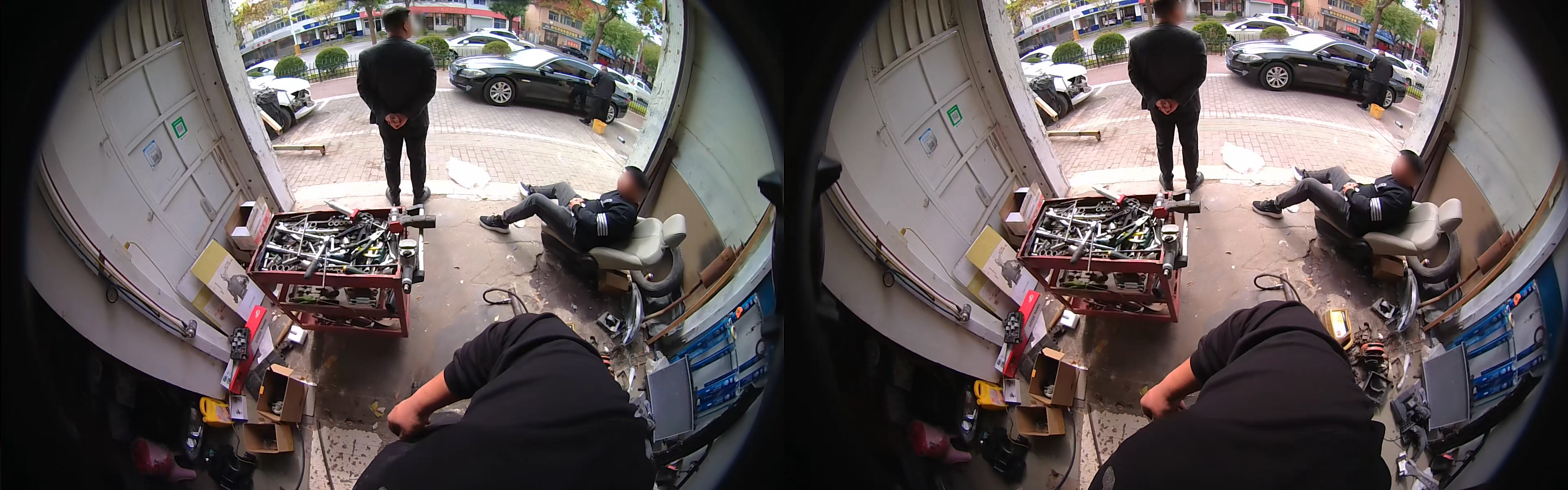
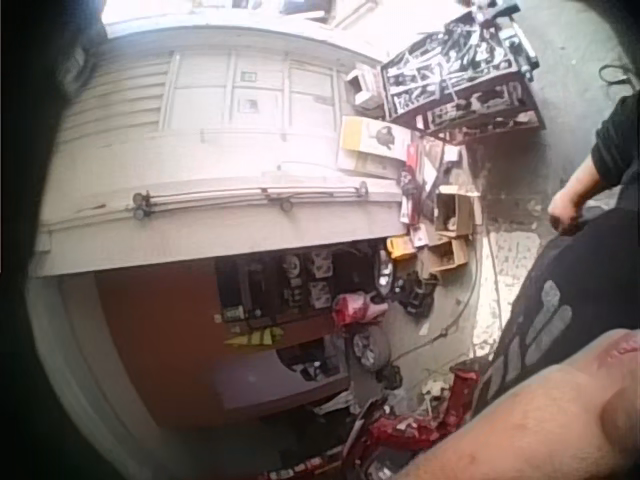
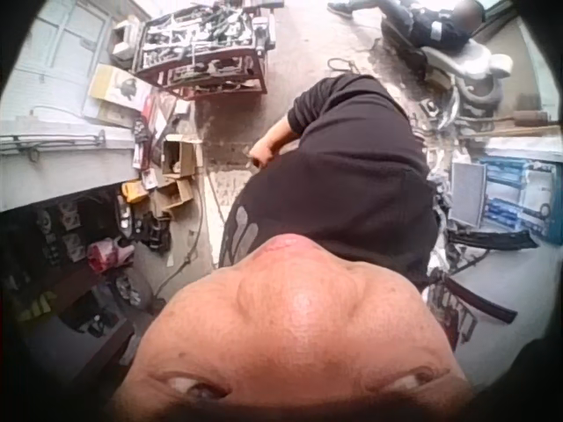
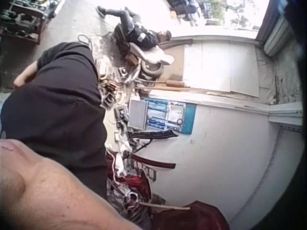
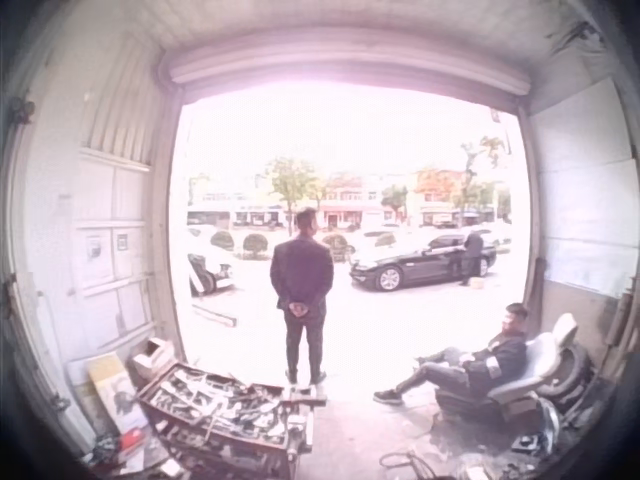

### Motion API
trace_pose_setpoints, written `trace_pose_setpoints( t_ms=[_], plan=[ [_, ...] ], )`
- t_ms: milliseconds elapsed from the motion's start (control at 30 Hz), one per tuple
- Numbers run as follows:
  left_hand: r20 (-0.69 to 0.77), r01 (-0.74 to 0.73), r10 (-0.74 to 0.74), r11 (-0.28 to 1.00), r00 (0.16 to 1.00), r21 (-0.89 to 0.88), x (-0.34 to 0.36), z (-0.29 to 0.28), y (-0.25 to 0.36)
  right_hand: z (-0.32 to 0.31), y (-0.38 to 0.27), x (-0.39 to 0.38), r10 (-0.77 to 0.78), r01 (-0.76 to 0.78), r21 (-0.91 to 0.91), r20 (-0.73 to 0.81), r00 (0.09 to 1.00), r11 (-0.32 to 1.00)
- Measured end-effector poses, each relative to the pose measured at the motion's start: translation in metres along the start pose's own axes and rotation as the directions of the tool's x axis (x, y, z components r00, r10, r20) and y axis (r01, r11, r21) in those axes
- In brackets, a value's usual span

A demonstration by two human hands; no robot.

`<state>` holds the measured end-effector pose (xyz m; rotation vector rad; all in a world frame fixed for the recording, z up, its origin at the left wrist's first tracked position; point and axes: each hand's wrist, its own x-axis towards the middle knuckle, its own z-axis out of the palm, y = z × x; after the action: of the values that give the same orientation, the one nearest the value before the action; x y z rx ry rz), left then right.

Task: The person works on a car engine with the hood open, using a hammer to tap components and then manipulating hoses and connectors with both hands. The person repeatedly adjusts and repositions parts within the engine bay.

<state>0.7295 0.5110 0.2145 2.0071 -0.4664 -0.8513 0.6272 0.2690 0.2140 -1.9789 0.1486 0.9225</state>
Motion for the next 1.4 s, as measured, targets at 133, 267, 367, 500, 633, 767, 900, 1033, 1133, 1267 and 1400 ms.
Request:
trace_pose_setpoints(
  t_ms=[133, 267, 367, 500, 633, 767, 900, 1033, 1133, 1267, 1400],
  plan=[
    [0.007, 0.03, -0.03, 1.0, 1.0, 0.002, 0.013, 0.012, 0.004, 0.001, -0.023, 0.021, -0.16, 0.142, 0.128, 0.139, 0.977, 0.982],
    [0.032, 0.042, -0.042, 0.999, 0.999, 0.005, 0.03, 0.019, 0.011, 0.017, 0.0, 0.053, -0.485, 0.465, 0.228, 0.037, 0.874, 0.855],
    [0.047, 0.047, -0.047, 0.999, 0.998, 0.005, 0.044, 0.018, 0.016, 0.024, 0.026, 0.08, -0.555, 0.533, 0.265, 0.009, 0.832, 0.804],
    [0.034, 0.08, -0.081, 0.997, 0.996, 0.004, 0.059, 0.015, 0.007, 0.018, 0.038, 0.096, -0.624, 0.597, 0.3, -0.009, 0.782, 0.744],
    [-0.038, 0.157, -0.158, 0.987, 0.987, -0.026, 0.068, -0.013, -0.044, -0.009, 0.029, 0.075, -0.646, 0.619, 0.303, -0.013, 0.763, 0.725],
    [-0.204, 0.328, -0.36, 0.929, 0.911, -0.173, -0.01, -0.062, -0.154, -0.046, 0.025, 0.055, -0.336, 0.311, 0.352, 0.011, 0.942, 0.883],
    [-0.316, 0.299, -0.451, 0.853, 0.834, -0.428, -0.191, -0.025, -0.244, -0.049, -0.002, 0.086, -0.221, 0.217, 0.072, 0.042, 0.974, 0.973],
    [-0.692, 0.3, -0.293, 0.947, 0.66, -0.114, -0.31, 0.089, -0.222, -0.018, -0.043, 0.13, -0.168, 0.128, 0.155, 0.283, 0.944, 0.98],
    [-0.539, 0.682, -0.637, 0.716, 0.55, -0.15, -0.339, 0.116, -0.174, -0.001, -0.076, 0.164, -0.532, 0.686, -0.076, 0.572, 0.625, 0.724],
    [-0.507, 0.634, -0.693, 0.704, 0.513, -0.32, -0.331, 0.062, -0.149, 0.041, -0.149, 0.18, -0.404, 0.572, -0.026, 0.682, 0.61, 0.82],
    [-0.774, 0.4, -0.535, 0.827, 0.338, -0.396, -0.365, 0.006, -0.142, 0.106, -0.293, 0.161, -0.662, 0.912, -0.04, 0.675, 0.326, 0.408]
  ],
)
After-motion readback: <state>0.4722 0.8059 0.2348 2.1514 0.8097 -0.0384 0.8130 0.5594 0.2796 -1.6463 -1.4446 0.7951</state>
